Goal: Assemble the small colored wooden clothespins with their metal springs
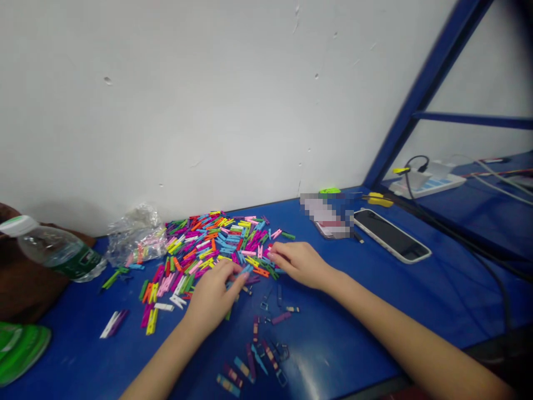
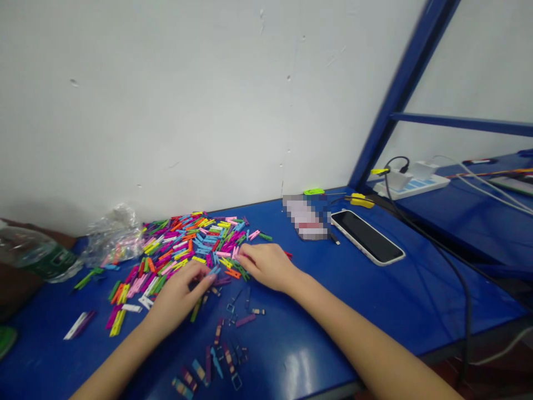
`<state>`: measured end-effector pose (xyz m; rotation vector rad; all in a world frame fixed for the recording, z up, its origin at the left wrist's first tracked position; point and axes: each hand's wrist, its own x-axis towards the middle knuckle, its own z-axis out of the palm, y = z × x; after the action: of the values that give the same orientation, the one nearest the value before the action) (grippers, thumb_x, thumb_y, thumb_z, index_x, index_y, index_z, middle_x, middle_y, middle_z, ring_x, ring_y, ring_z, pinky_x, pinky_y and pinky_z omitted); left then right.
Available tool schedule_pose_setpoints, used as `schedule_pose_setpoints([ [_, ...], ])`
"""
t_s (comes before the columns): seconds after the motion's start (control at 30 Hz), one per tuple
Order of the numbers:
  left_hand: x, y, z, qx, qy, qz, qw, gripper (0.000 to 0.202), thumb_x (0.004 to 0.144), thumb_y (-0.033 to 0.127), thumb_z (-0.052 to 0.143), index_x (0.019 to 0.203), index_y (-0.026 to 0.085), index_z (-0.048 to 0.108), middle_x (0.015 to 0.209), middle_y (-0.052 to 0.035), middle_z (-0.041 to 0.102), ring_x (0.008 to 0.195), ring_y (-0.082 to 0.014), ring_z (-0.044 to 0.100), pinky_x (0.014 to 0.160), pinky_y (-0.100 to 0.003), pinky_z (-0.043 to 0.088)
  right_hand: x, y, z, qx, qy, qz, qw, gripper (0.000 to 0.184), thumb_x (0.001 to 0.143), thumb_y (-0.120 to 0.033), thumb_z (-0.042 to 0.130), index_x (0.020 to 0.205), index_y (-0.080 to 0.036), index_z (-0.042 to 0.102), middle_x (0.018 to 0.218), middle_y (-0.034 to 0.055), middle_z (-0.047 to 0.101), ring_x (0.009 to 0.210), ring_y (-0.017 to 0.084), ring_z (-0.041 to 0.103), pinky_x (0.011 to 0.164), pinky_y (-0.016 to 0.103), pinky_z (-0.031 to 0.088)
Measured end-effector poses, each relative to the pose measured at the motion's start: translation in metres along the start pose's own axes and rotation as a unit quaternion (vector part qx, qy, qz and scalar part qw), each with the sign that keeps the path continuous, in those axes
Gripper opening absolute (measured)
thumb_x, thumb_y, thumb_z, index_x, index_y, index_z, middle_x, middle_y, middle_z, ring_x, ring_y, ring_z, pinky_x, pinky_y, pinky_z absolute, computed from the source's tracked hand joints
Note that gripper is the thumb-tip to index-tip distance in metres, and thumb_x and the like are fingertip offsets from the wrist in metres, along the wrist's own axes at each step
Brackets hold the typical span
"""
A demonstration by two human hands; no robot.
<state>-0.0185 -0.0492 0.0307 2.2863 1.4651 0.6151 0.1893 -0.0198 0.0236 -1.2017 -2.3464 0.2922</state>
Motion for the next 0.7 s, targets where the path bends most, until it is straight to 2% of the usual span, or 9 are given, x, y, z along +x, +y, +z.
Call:
schedule_pose_setpoints([
  [0.2,0.004,-0.012,-0.002,0.134,0.074,0.023,0.988,0.024,0.082,0.037,0.038,0.083,0.019,0.055,0.083,-0.0037,0.057,0.08,-0.0186,0.054,0.071,-0.03,0.041,0.001,0.003,0.003,-0.062,-0.023,-0.022,0.998,0.029,0.086,-0.035,0.035,0.07,-0.017,0.05,0.062,-0.0004,0.057,0.056,0.011,0.048,0.051,0.02,0.024],
  [0.27,0.005,-0.016,-0.002,0.145,0.102,0.017,0.984,0.026,0.081,0.037,0.04,0.095,0.019,0.052,0.088,-0.005,0.058,0.084,-0.0201,0.054,0.072,-0.032,0.042,0.002,0.005,0.003,-0.065,-0.021,-0.031,0.997,0.032,0.086,-0.036,0.034,0.065,-0.017,0.05,0.061,-0.0006,0.057,0.055,0.01,0.048,0.051,0.02,0.024],
  [0.37,0.006,-0.02,0.0,0.138,0.146,0.001,0.98,0.042,0.079,0.038,0.044,0.114,0.017,0.039,0.096,-0.0074,0.057,0.09,-0.022,0.053,0.075,-0.035,0.042,0.002,0.007,0.004,-0.061,-0.021,-0.045,0.997,0.035,0.086,-0.035,0.034,0.061,-0.017,0.051,0.061,0.0,0.058,0.057,0.011,0.05,0.052,0.02,0.026],
  [0.47,0.006,-0.021,0.001,0.132,0.155,0.005,0.979,0.045,0.079,0.037,0.045,0.118,0.016,0.034,0.098,-0.0078,0.056,0.092,-0.0225,0.052,0.078,-0.036,0.042,0.002,0.007,0.005,-0.039,0.01,-0.026,0.999,0.022,0.086,-0.027,0.037,0.079,-0.018,0.056,0.073,0.001,0.062,0.064,0.012,0.054,0.055,0.02,0.03],
  [0.53,0.006,-0.021,0.001,0.134,0.154,0.013,0.979,0.044,0.079,0.035,0.044,0.117,0.016,0.035,0.098,-0.0083,0.056,0.092,-0.0226,0.052,0.078,-0.037,0.042,0.001,0.004,0.006,-0.017,0.029,-0.014,0.999,0.016,0.084,-0.024,0.041,0.093,-0.02,0.054,0.081,0.0007,0.063,0.068,0.011,0.056,0.057,0.019,0.033],
  [0.6,0.005,-0.02,0.001,0.139,0.157,0.021,0.978,0.042,0.08,0.035,0.043,0.116,0.016,0.036,0.1,-0.009,0.056,0.093,-0.0226,0.052,0.079,-0.037,0.041,-0.001,0.0,0.006,-0.007,0.009,-0.023,1.0,0.015,0.083,-0.028,0.044,0.086,-0.02,0.057,0.075,-0.0001,0.063,0.064,0.011,0.055,0.057,0.019,0.033],
  [0.7,0.004,-0.018,0.001,0.15,0.157,0.028,0.976,0.039,0.081,0.034,0.042,0.115,0.016,0.038,0.104,-0.0099,0.054,0.097,-0.0229,0.049,0.082,-0.038,0.039,-0.005,-0.011,0.009,0.006,-0.038,-0.062,0.997,0.025,0.084,-0.032,0.041,0.073,-0.018,0.059,0.067,0.0007,0.062,0.061,0.012,0.054,0.057,0.021,0.035],
])
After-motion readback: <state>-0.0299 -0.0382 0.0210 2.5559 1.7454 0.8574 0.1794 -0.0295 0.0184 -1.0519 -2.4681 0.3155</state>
